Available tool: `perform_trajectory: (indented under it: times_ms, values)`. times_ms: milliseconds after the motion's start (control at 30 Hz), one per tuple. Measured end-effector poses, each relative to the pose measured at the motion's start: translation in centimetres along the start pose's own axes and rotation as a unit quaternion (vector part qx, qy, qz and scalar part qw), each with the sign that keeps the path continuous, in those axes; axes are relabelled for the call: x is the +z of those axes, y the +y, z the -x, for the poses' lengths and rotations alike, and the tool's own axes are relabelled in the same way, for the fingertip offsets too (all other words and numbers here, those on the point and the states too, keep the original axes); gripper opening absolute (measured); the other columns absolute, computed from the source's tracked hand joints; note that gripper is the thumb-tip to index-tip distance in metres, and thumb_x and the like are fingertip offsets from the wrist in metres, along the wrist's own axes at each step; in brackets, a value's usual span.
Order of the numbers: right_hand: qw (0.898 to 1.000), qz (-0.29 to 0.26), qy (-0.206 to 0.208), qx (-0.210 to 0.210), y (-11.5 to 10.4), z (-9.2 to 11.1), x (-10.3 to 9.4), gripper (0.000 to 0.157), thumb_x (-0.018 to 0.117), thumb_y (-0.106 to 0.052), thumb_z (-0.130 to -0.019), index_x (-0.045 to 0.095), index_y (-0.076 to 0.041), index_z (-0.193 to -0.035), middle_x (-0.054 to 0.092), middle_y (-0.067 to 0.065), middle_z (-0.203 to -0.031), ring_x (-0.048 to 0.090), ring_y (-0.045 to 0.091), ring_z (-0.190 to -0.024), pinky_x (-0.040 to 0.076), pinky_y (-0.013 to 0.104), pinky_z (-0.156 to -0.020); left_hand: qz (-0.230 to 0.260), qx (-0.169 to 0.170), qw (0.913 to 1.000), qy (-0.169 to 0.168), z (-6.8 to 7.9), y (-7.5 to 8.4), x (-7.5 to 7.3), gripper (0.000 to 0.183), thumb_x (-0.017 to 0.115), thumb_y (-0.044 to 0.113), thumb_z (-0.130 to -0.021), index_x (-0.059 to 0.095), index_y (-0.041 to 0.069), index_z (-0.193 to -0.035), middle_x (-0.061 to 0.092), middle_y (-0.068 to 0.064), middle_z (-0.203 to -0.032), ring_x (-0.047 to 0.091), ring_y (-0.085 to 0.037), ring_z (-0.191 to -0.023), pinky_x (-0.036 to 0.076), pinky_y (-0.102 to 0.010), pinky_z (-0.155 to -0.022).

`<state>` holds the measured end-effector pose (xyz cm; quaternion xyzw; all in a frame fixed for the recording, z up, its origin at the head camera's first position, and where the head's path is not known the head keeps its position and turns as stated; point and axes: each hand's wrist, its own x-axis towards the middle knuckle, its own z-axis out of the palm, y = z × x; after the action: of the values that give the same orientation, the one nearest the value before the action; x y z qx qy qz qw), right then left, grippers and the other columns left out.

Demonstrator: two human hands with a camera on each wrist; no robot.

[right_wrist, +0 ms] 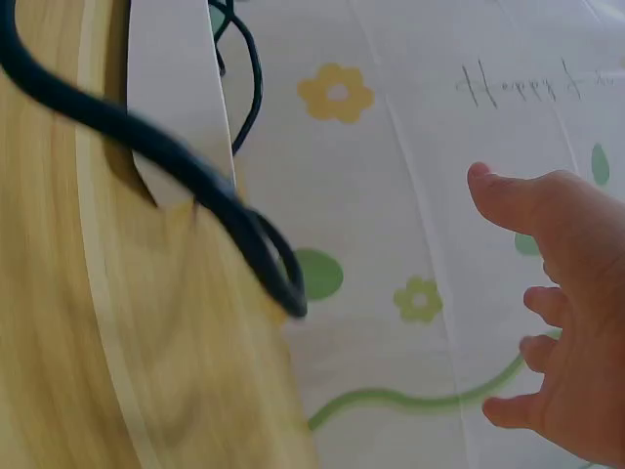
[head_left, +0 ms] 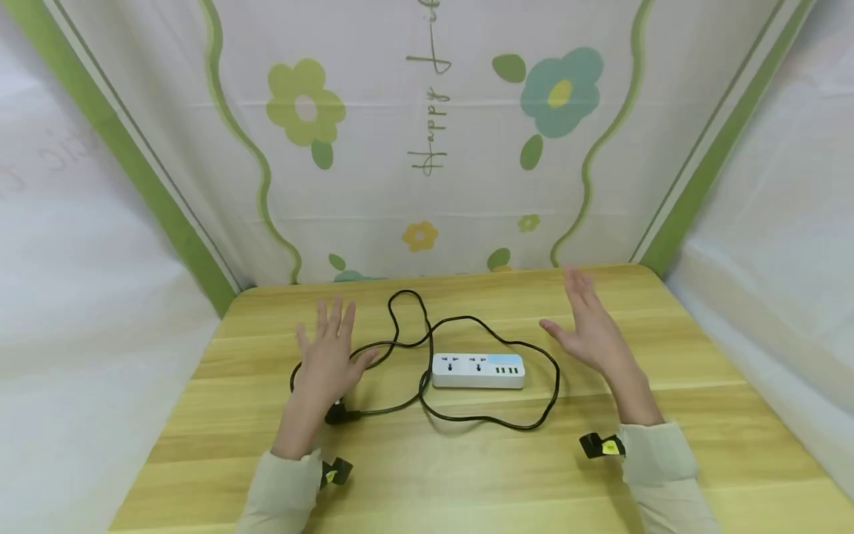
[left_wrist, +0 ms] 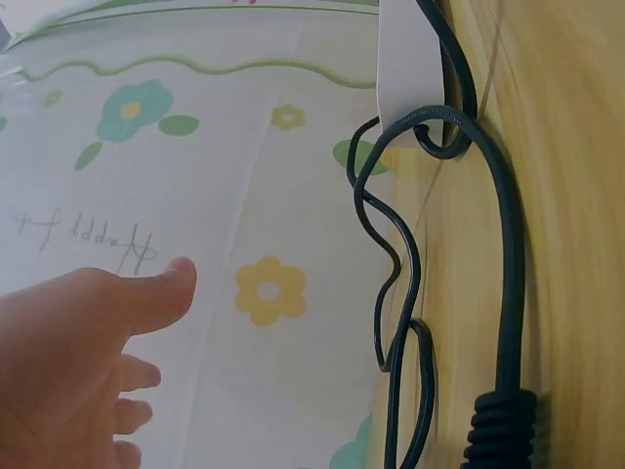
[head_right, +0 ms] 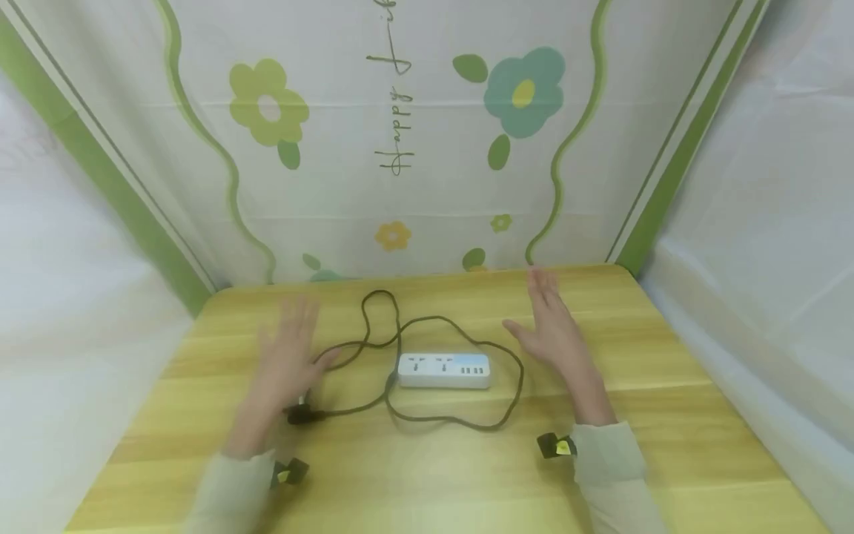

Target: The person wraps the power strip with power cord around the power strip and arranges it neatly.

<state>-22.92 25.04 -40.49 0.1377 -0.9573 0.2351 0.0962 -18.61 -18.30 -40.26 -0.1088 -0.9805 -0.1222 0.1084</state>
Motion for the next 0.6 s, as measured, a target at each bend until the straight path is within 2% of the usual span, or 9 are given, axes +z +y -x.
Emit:
perform_trajectory:
  times_ms: [67,133,200,233,333,433,500,533,600]
  values:
    - [1.0,-0.006,-0.001,-0.02,-1.1,0.1,0.0,0.093,0.061,-0.045,-0.098,0.001,-0.011,-0.161,0.007,0.018,-0.167,0.014,0.044,-0.152,0.022,0.065,-0.117,0.009,0.009,0.9999,-0.006,0.0,0.4,0.0,0.089,0.061,0.048,-0.097,0.014,0.006,-0.16,0.009,-0.02,-0.166,0.002,-0.043,-0.154,0.008,-0.079,-0.111]
    - [0.999,-0.012,-0.009,-0.048,-2.3,0.1,0.1,0.083,0.063,-0.038,-0.098,0.018,-0.006,-0.159,0.027,0.022,-0.161,0.036,0.046,-0.142,0.033,0.062,-0.113,0.01,0.023,0.9995,-0.017,0.0,0.8,0.0,0.085,0.057,0.047,-0.099,0.015,0.004,-0.159,0.011,-0.021,-0.166,0.005,-0.042,-0.154,0.012,-0.076,-0.113]
    - [0.996,-0.019,-0.036,-0.077,-3.4,0.1,0.6,0.07,0.066,-0.031,-0.097,0.035,-0.001,-0.153,0.044,0.024,-0.151,0.052,0.045,-0.129,0.043,0.059,-0.106,0.023,0.043,0.9983,-0.033,0.1,1.4,-0.1,0.08,0.057,0.042,-0.101,0.019,0.001,-0.158,0.017,-0.023,-0.164,0.013,-0.041,-0.153,0.018,-0.072,-0.115]
    - [0.994,-0.019,-0.057,-0.087,-3.9,0.1,1.0,0.065,0.067,-0.029,-0.097,0.041,0.0,-0.149,0.05,0.023,-0.147,0.056,0.043,-0.126,0.046,0.057,-0.103,0.031,0.056,0.9971,-0.04,0.2,1.8,-0.1,0.077,0.058,0.04,-0.101,0.023,-0.001,-0.156,0.023,-0.024,-0.162,0.023,-0.042,-0.15,0.024,-0.069,-0.115]
    - [0.985,-0.008,-0.136,-0.104,-4.6,0.0,2.5,0.062,0.073,-0.026,-0.092,0.05,0.002,-0.143,0.058,0.022,-0.139,0.06,0.04,-0.122,0.05,0.054,-0.1,0.066,0.079,0.9915,-0.079,0.5,3.0,0.5,0.069,0.06,0.033,-0.1,0.034,-0.006,-0.151,0.04,-0.027,-0.153,0.043,-0.041,-0.14,0.039,-0.057,-0.112]
    - [0.974,0.02,-0.204,-0.099,-4.8,-0.2,4.2,0.068,0.077,-0.028,-0.089,0.049,0.0,-0.144,0.057,0.021,-0.141,0.056,0.039,-0.129,0.046,0.053,-0.106,0.087,0.077,0.9864,-0.117,0.8,4.5,1.7,0.063,0.062,0.032,-0.099,0.042,-0.006,-0.146,0.052,-0.025,-0.144,0.057,-0.038,-0.127,0.048,-0.048,-0.106]
    - [0.967,0.041,-0.229,-0.1,-4.7,-0.3,5.3,0.07,0.079,-0.028,-0.087,0.049,0.0,-0.144,0.058,0.021,-0.139,0.059,0.036,-0.124,0.048,0.051,-0.103,0.084,0.069,0.9847,-0.136,0.9,5.3,2.6,0.061,0.063,0.034,-0.099,0.047,-0.006,-0.143,0.056,-0.023,-0.141,0.066,-0.034,-0.114,0.051,-0.046,-0.102]
    - [0.966,0.048,-0.237,-0.095,-4.7,-0.2,5.7,0.07,0.079,-0.029,-0.086,0.05,-0.001,-0.144,0.059,0.02,-0.138,0.06,0.034,-0.121,0.049,0.05,-0.102,0.079,0.063,0.9843,-0.145,1.0,5.7,3.0,0.061,0.064,0.035,-0.098,0.048,-0.005,-0.141,0.061,-0.022,-0.135,0.069,-0.03,-0.103,0.055,-0.044,-0.097]
    - [0.964,0.056,-0.244,-0.086,-4.8,-0.2,6.4,0.07,0.08,-0.029,-0.085,0.051,-0.003,-0.143,0.06,0.018,-0.136,0.062,0.028,-0.115,0.051,0.046,-0.097,0.067,0.055,0.984,-0.156,1.1,6.2,3.9,0.057,0.066,0.035,-0.096,0.054,-0.005,-0.135,0.07,-0.016,-0.114,0.066,-0.021,-0.079,0.059,-0.037,-0.08]
